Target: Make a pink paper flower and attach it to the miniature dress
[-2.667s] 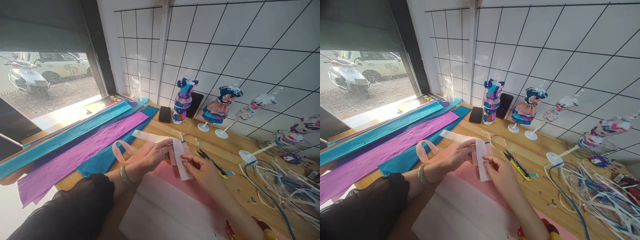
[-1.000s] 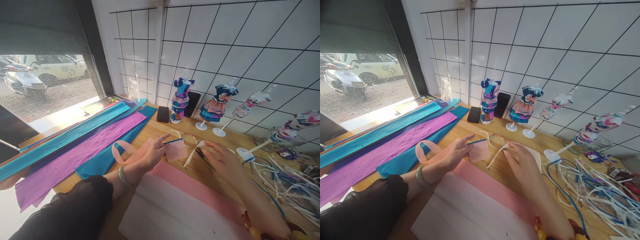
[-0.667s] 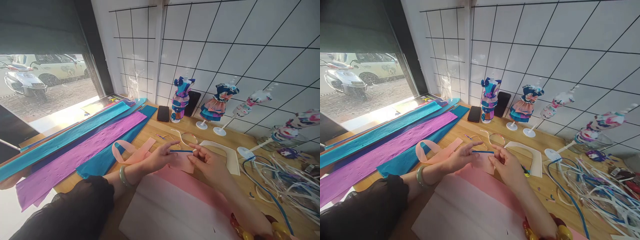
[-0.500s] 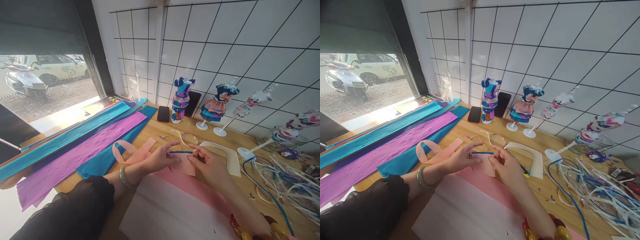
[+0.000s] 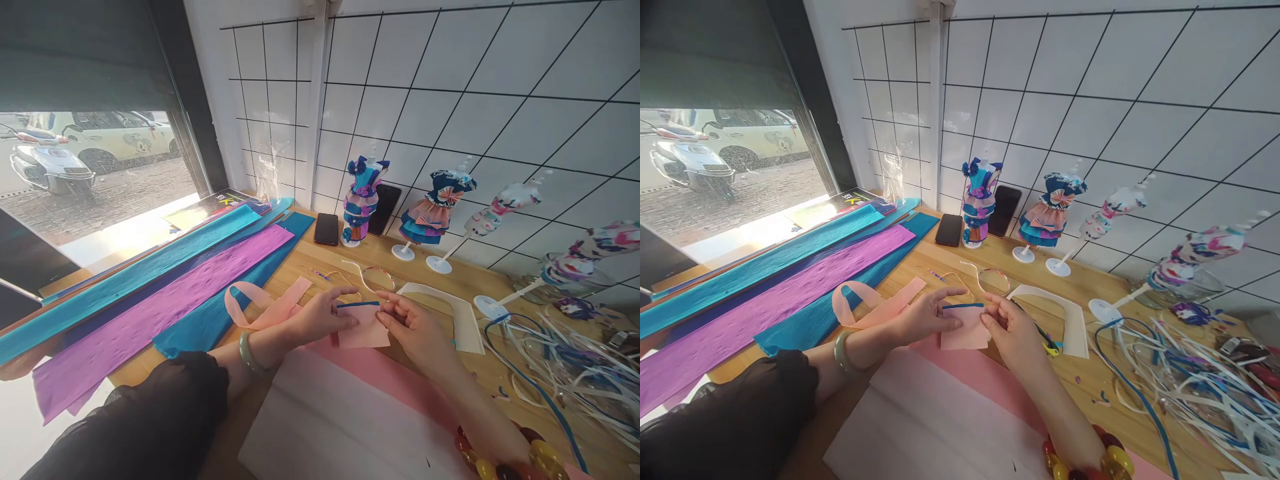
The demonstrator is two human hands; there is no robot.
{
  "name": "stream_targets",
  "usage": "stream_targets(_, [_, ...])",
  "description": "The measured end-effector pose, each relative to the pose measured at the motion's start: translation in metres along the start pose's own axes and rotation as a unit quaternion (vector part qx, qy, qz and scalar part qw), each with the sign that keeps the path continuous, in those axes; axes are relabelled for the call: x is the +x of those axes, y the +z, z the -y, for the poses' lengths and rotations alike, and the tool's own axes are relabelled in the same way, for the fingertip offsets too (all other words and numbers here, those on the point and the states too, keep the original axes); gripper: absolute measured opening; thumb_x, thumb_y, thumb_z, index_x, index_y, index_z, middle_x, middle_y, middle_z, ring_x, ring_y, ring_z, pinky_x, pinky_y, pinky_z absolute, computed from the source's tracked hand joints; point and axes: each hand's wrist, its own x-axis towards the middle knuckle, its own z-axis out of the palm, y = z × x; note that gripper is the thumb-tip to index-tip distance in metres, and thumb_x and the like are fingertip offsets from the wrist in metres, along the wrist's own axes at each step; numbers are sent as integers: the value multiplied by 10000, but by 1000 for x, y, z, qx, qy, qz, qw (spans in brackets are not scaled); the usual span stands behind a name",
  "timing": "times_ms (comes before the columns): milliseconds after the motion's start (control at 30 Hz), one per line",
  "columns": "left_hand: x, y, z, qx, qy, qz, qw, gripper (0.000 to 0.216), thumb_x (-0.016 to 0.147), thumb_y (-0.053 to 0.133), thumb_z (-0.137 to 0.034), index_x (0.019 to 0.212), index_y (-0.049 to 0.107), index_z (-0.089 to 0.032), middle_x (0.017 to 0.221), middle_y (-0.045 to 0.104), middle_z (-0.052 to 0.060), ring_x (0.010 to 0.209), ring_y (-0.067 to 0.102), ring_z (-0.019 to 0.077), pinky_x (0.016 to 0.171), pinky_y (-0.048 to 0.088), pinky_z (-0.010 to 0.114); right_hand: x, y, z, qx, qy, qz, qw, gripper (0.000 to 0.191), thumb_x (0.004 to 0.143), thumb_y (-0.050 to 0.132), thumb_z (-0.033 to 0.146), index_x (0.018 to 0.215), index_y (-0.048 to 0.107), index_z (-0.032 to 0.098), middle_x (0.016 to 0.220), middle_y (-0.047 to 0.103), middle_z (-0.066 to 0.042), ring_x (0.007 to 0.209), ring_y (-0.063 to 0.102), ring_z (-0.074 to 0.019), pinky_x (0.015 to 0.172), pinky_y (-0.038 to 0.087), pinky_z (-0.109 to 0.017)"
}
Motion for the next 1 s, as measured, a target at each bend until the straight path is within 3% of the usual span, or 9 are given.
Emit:
stream_targets(300, [2,-2,1,-31,-9,-19,999,563,677,683,-270,1201,509,-158,661,579,0,566,520,85,480,386,165,-2,1,4,-2,12,-3,1000,438,739,572,412,1101,557,166,831,656,-54,774,595,-193,692,447,-314])
stream_targets(467, [3,-2,4,-64,-16,-3,998,604,668,693,-300,1219,489,-160,826,642,59,700,603,144,589,473,236,-2,4,0,-25,10,16,1000,456,752,552,361,1157,510,156,814,631,-29,684,557,-151,618,432,-274])
stream_targets(633, [5,-3,5,-54,-13,-23,998,568,678,680,-297,1196,504,-149,785,641,55,675,606,145,576,474,243,0,-5,-2,-99,-16,-17,995,376,784,477,288,1140,532,180,815,647,-27,749,595,-170,713,456,-307])
stream_targets(700, [6,-4,6,-72,-12,-34,997,565,694,664,-300,1208,481,-154,779,641,50,653,604,140,559,474,243,1,-14,-5,-180,-41,-40,982,355,792,432,230,1124,552,197,897,658,-38,813,603,-182,749,456,-323])
stream_targets(833, [9,-7,10,-86,-13,-82,993,554,723,638,-311,1227,456,-171,794,638,51,653,598,135,522,455,219,3,-25,-11,-361,-102,-34,926,403,754,359,81,1024,638,189,1001,637,-76,904,578,-213,750,450,-338])
stream_targets(1000, [9,-10,9,-77,-17,-128,989,541,734,632,-300,1230,471,-154,838,639,68,705,594,134,564,453,213,6,-18,-21,-406,-116,-10,906,370,741,409,102,976,684,180,837,629,-99,798,578,-241,663,453,-346])
